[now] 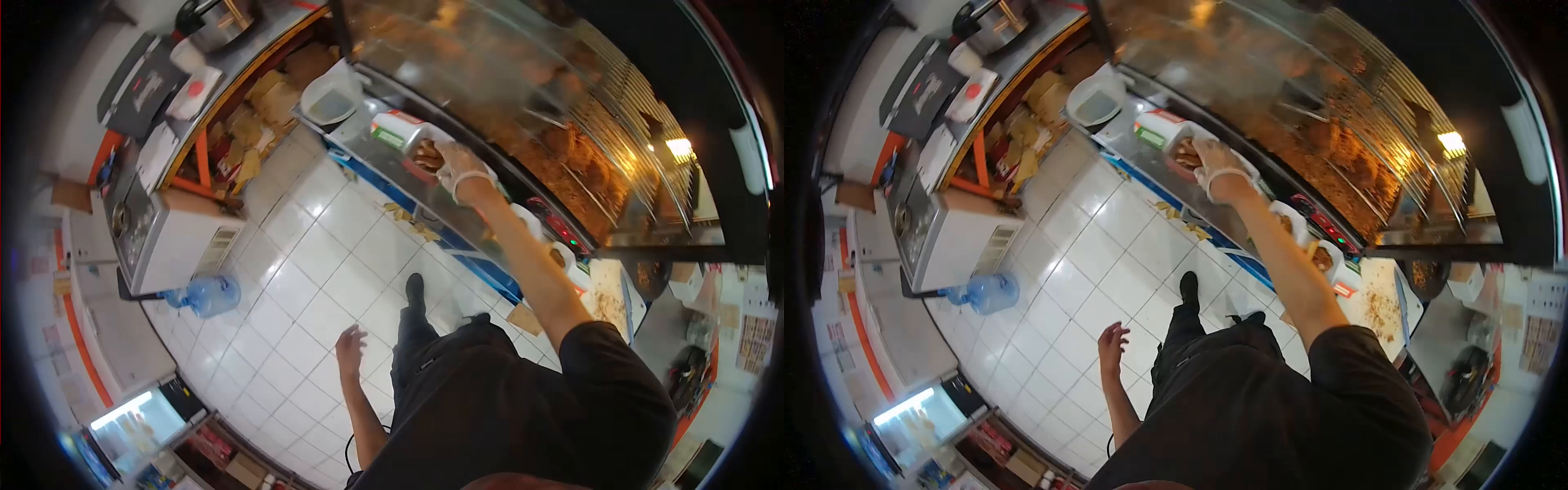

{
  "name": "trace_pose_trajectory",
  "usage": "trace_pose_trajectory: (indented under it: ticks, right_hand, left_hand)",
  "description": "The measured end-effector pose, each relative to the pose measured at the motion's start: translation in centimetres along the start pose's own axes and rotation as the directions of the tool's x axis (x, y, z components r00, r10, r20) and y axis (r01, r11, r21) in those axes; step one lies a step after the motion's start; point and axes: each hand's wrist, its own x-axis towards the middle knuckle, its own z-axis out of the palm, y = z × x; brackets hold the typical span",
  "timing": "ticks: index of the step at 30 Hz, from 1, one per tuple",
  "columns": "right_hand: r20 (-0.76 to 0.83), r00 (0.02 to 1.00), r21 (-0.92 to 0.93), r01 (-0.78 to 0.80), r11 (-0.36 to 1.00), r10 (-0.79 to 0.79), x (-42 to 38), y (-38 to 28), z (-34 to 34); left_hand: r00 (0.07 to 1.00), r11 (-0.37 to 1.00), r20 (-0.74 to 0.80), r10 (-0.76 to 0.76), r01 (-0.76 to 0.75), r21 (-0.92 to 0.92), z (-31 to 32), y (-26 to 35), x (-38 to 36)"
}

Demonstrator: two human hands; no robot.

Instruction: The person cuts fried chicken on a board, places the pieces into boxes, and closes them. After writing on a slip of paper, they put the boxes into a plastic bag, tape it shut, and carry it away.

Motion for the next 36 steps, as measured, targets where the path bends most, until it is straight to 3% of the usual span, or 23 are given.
trace_pose_trajectory:
  ticks: [2,3,4,7,8,10,11,12,13,15,17,21,22,25,26,27,29,30,31,32,33,35,36]
  right_hand:
    - [0.116,0.980,0.289,-0.187,0.939,0.159,-4.6,-3.0,-7.3]
    - [0.100,0.975,0.272,-0.220,0.937,0.200,-7.4,-2.0,-7.1]
    - [-0.181,0.963,0.447,-0.099,0.889,0.198,-11.4,0.9,-4.2]
    - [0.108,0.889,0.594,-0.416,0.688,0.444,-22.3,4.9,-5.9]
    - [0.136,0.832,0.653,-0.484,0.582,0.538,-25.7,6.0,-6.3]
    - [-0.010,0.680,0.886,-0.334,0.321,0.734,-31.2,7.0,-8.3]
    - [-0.019,0.545,0.997,-0.057,0.060,0.839,-32.7,5.7,-11.6]
    - [0.036,0.407,0.999,0.022,-0.049,0.913,-34.6,7.3,-12.4]
    - [-0.023,0.341,1.000,0.001,0.024,0.940,-36.1,8.8,-13.5]
    - [-0.020,0.146,0.992,0.129,0.001,0.989,-39.0,10.9,-16.0]
    - [-0.081,0.143,0.991,0.118,0.065,0.986,-41.6,12.4,-18.3]
    - [-0.160,0.194,0.987,0.061,0.151,0.968,-44.0,10.9,-22.7]
    - [-0.157,0.204,0.987,0.057,0.148,0.966,-45.0,10.5,-24.2]
    - [-0.173,0.581,0.741,-0.455,0.493,0.795,-48.1,9.5,-27.6]
    - [-0.217,0.549,0.769,-0.412,0.488,0.807,-49.0,10.0,-27.7]
    - [-0.280,0.394,0.783,-0.434,0.445,0.876,-48.2,9.4,-29.1]
    - [-0.519,0.409,0.326,-0.717,0.616,0.751,-48.0,12.2,-28.9]
    - [-0.344,0.508,0.410,-0.675,0.613,0.790,-49.4,15.8,-27.1]
    - [-0.162,0.603,0.491,-0.638,0.594,0.781,-50.4,19.7,-25.3]
    - [0.136,0.614,0.734,-0.589,0.337,0.777,-49.5,21.9,-25.1]
    - [0.046,0.666,0.682,-0.566,0.464,0.744,-49.2,24.5,-23.7]
    - [-0.071,0.627,0.618,-0.583,0.528,0.776,-46.6,28.4,-23.0]
    - [-0.115,0.640,0.638,-0.539,0.550,0.760,-45.2,31.0,-23.2]
  left_hand:
    - [0.947,0.953,0.207,0.245,-0.274,0.127,4.7,4.0,2.3]
    - [0.888,0.907,0.315,0.334,-0.393,0.147,8.4,6.8,2.2]
    - [0.797,0.857,0.483,0.362,-0.488,0.163,12.1,11.1,0.7]
    - [0.448,0.702,0.790,0.418,-0.712,0.032,23.6,16.7,-4.8]
    - [0.409,0.685,0.809,0.422,-0.728,0.011,27.1,17.3,-7.3]
    - [0.348,0.634,0.823,0.449,-0.773,-0.019,33.0,16.3,-11.2]
    - [0.326,0.600,0.819,0.472,-0.800,-0.027,35.4,15.4,-12.5]
    - [0.271,0.566,0.840,0.470,-0.823,-0.051,37.4,16.3,-14.7]
    - [0.264,0.557,0.845,0.466,-0.829,-0.048,39.8,15.5,-16.0]
    - [0.168,0.456,0.835,0.524,-0.883,-0.108,44.3,12.9,-18.6]
    - [0.053,0.341,0.782,0.621,-0.916,-0.209,49.2,11.3,-20.7]
    - [0.044,0.384,0.803,0.594,-0.893,-0.235,57.5,11.8,-22.4]
    - [0.100,0.459,0.810,0.577,-0.861,-0.221,58.7,12.4,-23.2]
    - [0.198,0.427,0.630,0.751,-0.874,-0.234,63.2,8.7,-18.9]
    - [0.338,0.515,0.718,0.609,-0.857,-0.033,62.8,9.0,-18.4]
    - [0.348,0.516,0.705,0.618,-0.856,-0.030,62.1,9.0,-18.2]
    - [0.324,0.562,0.799,0.507,-0.827,-0.022,59.9,9.0,-17.7]
    - [0.363,0.622,0.851,0.380,-0.781,0.055,58.5,9.8,-18.0]
    - [0.383,0.621,0.833,0.399,-0.781,0.062,56.7,10.6,-18.5]
    - [0.324,0.676,0.907,0.269,-0.734,0.062,54.7,11.7,-18.7]
    - [0.246,0.727,0.959,0.137,-0.683,0.072,52.8,12.6,-18.3]
    - [0.124,0.637,0.917,0.380,-0.754,-0.162,49.1,13.9,-15.3]
    - [0.181,0.583,0.911,0.370,-0.809,-0.076,46.3,17.7,-14.8]
